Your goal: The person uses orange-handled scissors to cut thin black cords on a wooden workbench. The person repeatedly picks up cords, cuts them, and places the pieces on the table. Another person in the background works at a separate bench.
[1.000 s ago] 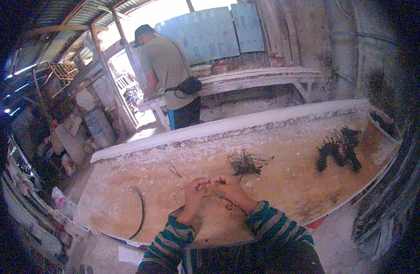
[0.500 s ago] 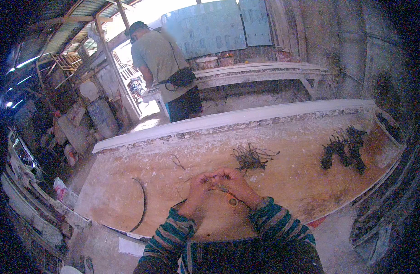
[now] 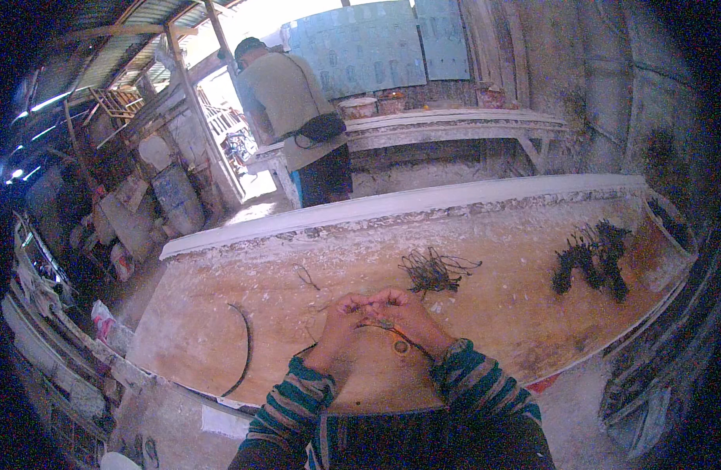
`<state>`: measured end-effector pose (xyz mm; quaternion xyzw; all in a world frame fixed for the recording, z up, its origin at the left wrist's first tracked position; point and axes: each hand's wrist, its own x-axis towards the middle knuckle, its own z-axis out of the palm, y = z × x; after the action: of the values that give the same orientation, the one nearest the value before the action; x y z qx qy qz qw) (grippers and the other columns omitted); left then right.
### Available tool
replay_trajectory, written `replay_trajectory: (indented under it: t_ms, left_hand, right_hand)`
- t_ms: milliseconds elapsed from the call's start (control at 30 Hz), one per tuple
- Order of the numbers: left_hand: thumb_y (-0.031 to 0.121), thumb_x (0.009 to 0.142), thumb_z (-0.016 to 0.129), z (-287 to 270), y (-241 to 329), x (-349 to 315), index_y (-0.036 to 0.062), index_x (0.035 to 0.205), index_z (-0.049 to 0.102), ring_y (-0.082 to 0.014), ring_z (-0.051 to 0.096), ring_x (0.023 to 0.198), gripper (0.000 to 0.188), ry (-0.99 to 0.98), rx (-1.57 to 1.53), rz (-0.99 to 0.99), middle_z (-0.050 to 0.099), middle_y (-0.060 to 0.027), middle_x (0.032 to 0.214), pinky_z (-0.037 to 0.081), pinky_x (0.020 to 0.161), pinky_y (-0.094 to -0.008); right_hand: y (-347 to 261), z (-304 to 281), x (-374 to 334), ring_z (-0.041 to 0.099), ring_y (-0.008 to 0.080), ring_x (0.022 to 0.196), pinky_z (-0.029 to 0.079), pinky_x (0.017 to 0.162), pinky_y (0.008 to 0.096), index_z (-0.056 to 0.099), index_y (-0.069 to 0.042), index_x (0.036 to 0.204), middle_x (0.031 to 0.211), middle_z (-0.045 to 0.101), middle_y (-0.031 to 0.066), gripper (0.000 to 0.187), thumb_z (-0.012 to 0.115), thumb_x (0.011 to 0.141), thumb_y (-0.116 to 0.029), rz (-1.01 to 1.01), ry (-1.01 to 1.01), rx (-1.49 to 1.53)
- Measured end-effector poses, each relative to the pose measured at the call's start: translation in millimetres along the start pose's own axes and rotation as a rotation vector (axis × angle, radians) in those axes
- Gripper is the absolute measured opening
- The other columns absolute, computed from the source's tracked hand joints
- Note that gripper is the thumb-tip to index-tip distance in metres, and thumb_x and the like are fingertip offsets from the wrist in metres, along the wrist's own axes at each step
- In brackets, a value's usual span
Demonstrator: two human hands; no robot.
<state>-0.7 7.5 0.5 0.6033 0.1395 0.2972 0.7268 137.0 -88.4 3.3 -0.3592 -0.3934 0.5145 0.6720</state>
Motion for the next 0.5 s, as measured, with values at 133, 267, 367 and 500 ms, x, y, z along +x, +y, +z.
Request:
replay_trajectory:
  t_ms: [133,267,367,500]
  left_hand:
    - [0.010,0.085,0.058,-0.8,2.4,-1.6,0.0067,0.090,0.057,-0.0107,0.059,0.076,0.006,-0.036,-0.058,-0.023,0.061,-0.0015,0.085,0.047,0.066,-0.0222]
    - [0.014,0.086,0.057,-7.3,-9.3,2.2,0.0080,0.090,0.056,-0.0106,0.059,0.077,0.007,-0.170,-0.162,-0.014,0.060,-0.0008,0.086,0.047,0.067,-0.0223]
    - [0.016,0.087,0.057,-4.4,-6.5,1.0,0.0089,0.091,0.054,-0.0105,0.058,0.078,0.009,-0.217,-0.272,-0.055,0.059,0.0000,0.085,0.047,0.068,-0.0224]
    - [0.017,0.087,0.057,-2.8,-2.2,-1.3,0.0101,0.091,0.052,-0.0105,0.057,0.077,0.009,-0.251,-0.322,-0.057,0.057,0.0008,0.083,0.048,0.069,-0.0231]
  right_hand:
    - [-1.5,1.7,-0.2,0.058,0.0131,0.085,0.047,0.080,0.0271,0.056,0.000,0.097,0.091,0.060,0.0058,0.014,0.056,0.085,-0.007,0.046,0.004,0.055]
    - [-5.6,5.1,-2.3,0.058,0.0165,0.086,0.048,0.080,0.0289,0.056,0.000,0.096,0.092,0.059,0.0079,0.012,0.054,0.086,-0.005,0.056,-0.056,0.175]
    - [-5.9,3.6,-3.0,0.058,0.0181,0.086,0.048,0.080,0.0300,0.056,0.000,0.094,0.093,0.059,0.0087,0.010,0.054,0.085,-0.005,0.068,-0.107,0.237]
    - [-10.9,5.6,-3.2,0.058,0.0192,0.088,0.047,0.080,0.0308,0.056,-0.001,0.094,0.092,0.059,0.0087,0.010,0.054,0.084,-0.005,0.087,-0.168,0.272]
